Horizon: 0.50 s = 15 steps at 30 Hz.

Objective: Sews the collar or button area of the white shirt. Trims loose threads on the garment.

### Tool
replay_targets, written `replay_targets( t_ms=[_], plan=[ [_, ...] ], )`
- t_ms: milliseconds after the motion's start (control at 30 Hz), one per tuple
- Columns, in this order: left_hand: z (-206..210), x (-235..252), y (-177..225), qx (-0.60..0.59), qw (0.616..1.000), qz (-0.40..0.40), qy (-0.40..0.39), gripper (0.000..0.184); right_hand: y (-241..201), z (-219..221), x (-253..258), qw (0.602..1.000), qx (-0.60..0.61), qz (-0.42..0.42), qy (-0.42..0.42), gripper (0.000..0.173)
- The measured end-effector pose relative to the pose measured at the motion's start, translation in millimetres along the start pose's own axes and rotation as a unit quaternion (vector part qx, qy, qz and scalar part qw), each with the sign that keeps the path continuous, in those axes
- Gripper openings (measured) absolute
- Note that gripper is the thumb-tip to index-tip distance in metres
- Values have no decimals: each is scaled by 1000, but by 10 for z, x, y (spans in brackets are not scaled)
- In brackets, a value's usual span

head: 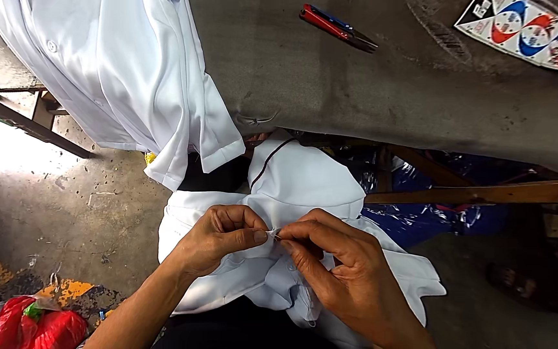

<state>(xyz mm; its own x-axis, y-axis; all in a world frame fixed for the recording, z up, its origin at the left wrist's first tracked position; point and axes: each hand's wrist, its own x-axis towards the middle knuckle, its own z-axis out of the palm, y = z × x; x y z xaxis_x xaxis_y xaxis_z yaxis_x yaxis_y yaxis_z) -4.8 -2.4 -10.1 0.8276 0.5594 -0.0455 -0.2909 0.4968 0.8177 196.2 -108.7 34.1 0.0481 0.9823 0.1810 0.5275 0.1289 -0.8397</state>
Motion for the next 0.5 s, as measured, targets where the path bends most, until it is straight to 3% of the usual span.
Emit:
replay_targets(
  t_ms=[200, 500],
  plan=[
    [-12, 3, 26, 14, 1000, 4, 3, 8, -40, -84, -5, 996, -83, -22, 15, 19],
    [-13, 5, 8, 13, 1000, 10, -1, 8, -54, -39, 34, 996, -75, -39, 4, 19]
  ],
)
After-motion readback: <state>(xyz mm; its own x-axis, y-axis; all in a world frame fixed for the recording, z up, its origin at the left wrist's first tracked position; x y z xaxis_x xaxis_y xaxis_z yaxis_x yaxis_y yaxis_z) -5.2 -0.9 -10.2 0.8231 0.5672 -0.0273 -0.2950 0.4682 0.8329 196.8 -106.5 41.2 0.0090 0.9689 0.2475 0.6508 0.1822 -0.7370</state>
